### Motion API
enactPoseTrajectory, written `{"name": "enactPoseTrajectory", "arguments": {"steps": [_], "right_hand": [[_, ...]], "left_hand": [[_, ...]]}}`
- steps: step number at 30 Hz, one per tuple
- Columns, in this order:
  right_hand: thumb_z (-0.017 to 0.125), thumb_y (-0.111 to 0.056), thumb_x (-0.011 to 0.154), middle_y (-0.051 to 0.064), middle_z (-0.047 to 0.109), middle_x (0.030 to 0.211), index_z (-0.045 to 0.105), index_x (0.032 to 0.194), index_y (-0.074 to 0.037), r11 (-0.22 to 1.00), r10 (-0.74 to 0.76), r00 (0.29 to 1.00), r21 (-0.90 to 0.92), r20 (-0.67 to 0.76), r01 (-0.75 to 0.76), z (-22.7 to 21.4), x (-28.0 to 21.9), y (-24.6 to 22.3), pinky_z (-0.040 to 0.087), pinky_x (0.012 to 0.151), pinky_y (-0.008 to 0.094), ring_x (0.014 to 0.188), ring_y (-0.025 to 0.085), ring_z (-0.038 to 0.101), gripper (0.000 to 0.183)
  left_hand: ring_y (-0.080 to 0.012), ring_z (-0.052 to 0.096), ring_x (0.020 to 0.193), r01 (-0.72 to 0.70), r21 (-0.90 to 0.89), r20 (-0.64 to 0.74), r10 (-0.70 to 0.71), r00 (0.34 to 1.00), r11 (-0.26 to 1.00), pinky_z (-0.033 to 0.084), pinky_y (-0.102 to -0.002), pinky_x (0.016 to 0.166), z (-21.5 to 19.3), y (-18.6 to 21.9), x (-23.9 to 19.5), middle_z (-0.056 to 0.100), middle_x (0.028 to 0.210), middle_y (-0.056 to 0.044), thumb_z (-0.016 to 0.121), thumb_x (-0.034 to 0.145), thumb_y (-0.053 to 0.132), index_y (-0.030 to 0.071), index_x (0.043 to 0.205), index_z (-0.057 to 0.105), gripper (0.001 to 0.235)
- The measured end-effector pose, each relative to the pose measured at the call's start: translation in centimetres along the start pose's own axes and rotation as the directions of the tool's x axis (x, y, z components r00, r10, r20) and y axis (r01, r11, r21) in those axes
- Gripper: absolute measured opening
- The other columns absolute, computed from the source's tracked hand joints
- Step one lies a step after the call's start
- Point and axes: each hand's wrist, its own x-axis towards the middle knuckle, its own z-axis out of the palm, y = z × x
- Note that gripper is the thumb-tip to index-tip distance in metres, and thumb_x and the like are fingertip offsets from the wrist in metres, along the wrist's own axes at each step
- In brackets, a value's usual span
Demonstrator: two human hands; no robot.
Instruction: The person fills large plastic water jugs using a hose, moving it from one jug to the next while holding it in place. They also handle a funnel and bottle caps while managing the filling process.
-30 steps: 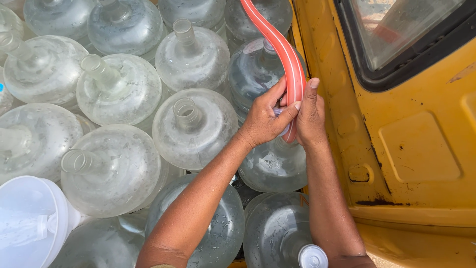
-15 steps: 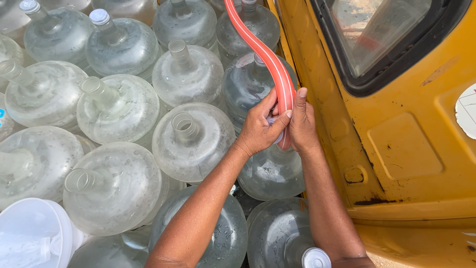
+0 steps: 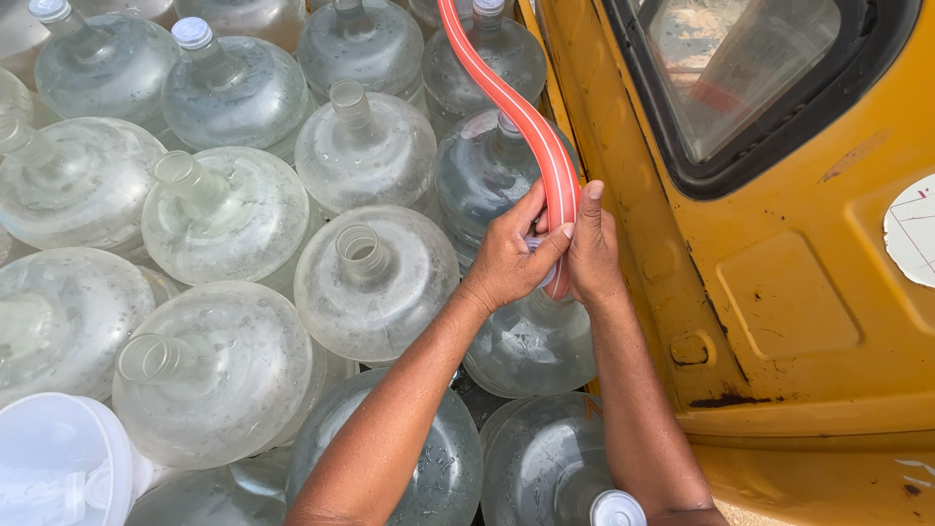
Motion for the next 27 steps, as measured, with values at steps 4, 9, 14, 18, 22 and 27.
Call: {"name": "enactPoseTrajectory", "arguments": {"steps": [4,9,14,18,22,27], "right_hand": [[0.032,-0.070,0.104,0.008,0.064,0.079,0.066,0.087,-0.003,0.999,-0.027,0.999,0.018,0.019,0.026,0.0,0.0,-0.1,0.057,0.064,0.025,0.073,0.013,0.064,0.077],[0.032,-0.069,0.104,0.008,0.064,0.079,0.065,0.087,-0.003,0.999,-0.018,1.000,0.031,0.022,0.017,0.0,0.0,-0.2,0.058,0.063,0.026,0.073,0.013,0.065,0.076],[0.031,-0.069,0.104,0.008,0.064,0.077,0.065,0.087,-0.003,0.999,-0.037,0.999,0.012,0.017,0.037,0.1,0.1,-0.3,0.057,0.063,0.026,0.071,0.013,0.064,0.077],[0.030,-0.068,0.105,0.008,0.065,0.078,0.066,0.088,-0.003,0.999,-0.032,0.999,0.020,0.033,0.032,0.0,-0.1,-0.5,0.057,0.063,0.025,0.071,0.013,0.064,0.076],[0.030,-0.068,0.104,0.008,0.065,0.077,0.066,0.088,-0.003,0.999,-0.047,0.998,-0.018,0.035,0.048,0.2,-0.1,-0.9,0.057,0.062,0.025,0.071,0.013,0.065,0.076],[0.031,-0.067,0.105,0.008,0.065,0.080,0.065,0.089,-0.002,0.998,-0.060,0.997,0.013,0.058,0.059,0.3,0.3,-1.2,0.056,0.065,0.024,0.072,0.012,0.063,0.075]], "left_hand": [[-0.0183,0.071,0.115,-0.014,0.004,-0.005,0.014,1.000,1.000,0.057,-0.035,0.103,0.0,0.1,0.0,0.073,0.124,-0.010,0.066,0.102,0.023,0.009,0.159,0.039,0.065],[-0.0183,0.072,0.112,0.023,0.002,0.005,-0.023,1.000,1.000,0.058,-0.034,0.101,-0.2,0.2,-0.1,0.073,0.121,-0.010,0.065,0.101,0.023,0.009,0.160,0.039,0.067],[-0.0186,0.073,0.112,-0.004,0.010,-0.003,0.004,1.000,1.000,0.058,-0.035,0.101,0.0,0.0,0.1,0.074,0.121,-0.010,0.066,0.101,0.024,0.010,0.160,0.037,0.067],[-0.0185,0.073,0.110,-0.003,0.017,-0.004,0.003,1.000,1.000,0.058,-0.035,0.099,-0.2,0.2,-0.2,0.074,0.118,-0.009,0.066,0.101,0.024,0.010,0.158,0.040,0.065],[-0.0171,0.073,0.105,-0.005,0.018,-0.003,0.005,1.000,1.000,0.059,-0.034,0.096,-0.4,1.2,0.0,0.074,0.111,-0.007,0.066,0.101,0.023,0.011,0.153,0.048,0.057],[-0.0149,0.071,0.100,0.001,-0.006,-0.022,-0.001,1.000,1.000,0.058,-0.033,0.094,-0.6,1.5,0.2,0.072,0.108,-0.005,0.066,0.099,0.023,0.010,0.152,0.047,0.057]]}}
